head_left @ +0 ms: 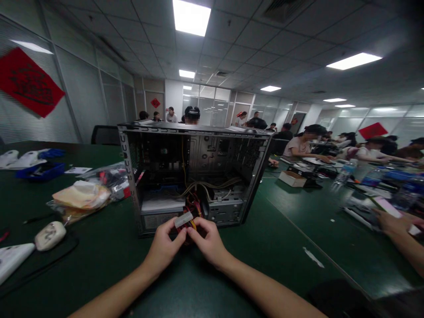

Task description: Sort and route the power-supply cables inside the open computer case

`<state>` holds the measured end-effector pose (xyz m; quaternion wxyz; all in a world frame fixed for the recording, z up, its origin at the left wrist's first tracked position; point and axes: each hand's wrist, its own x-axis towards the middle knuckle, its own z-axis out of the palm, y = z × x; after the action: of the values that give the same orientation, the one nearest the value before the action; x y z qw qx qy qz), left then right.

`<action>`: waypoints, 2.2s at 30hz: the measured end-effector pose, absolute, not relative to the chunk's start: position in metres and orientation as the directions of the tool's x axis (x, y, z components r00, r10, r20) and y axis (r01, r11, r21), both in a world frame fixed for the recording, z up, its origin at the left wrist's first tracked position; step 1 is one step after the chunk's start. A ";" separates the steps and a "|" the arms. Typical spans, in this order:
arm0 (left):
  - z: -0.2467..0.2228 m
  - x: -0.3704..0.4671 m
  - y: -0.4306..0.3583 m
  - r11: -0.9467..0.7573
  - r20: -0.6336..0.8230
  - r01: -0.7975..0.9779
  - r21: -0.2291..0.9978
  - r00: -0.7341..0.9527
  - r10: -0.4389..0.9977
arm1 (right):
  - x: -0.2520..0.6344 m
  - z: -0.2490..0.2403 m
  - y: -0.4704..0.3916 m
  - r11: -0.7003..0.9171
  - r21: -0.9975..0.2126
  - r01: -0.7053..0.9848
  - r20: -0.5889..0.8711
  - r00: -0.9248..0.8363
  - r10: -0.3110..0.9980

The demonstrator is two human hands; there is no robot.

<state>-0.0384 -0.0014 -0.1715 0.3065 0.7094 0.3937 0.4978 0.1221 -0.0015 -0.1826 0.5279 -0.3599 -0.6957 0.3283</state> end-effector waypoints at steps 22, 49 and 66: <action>-0.172 -0.039 -0.005 -0.452 0.415 0.165 0.876 0.219 0.883 | 0.124 -0.181 -0.002 0.660 -0.734 0.164 0.621 -0.232 0.748; -0.174 -0.038 -0.009 -0.494 0.467 0.146 0.857 0.182 0.865 | 0.129 -0.182 -0.005 0.833 -0.425 0.355 0.681 -0.481 0.552; -0.175 -0.037 -0.015 -0.525 0.496 0.113 0.843 0.210 0.842 | 0.129 -0.183 -0.008 0.804 -0.518 0.292 0.680 -0.429 0.594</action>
<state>-0.0374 -0.0146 -0.1751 0.3461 0.6966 0.3429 0.5267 0.1287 -0.0076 -0.1828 0.4627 -0.2669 -0.8294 0.1633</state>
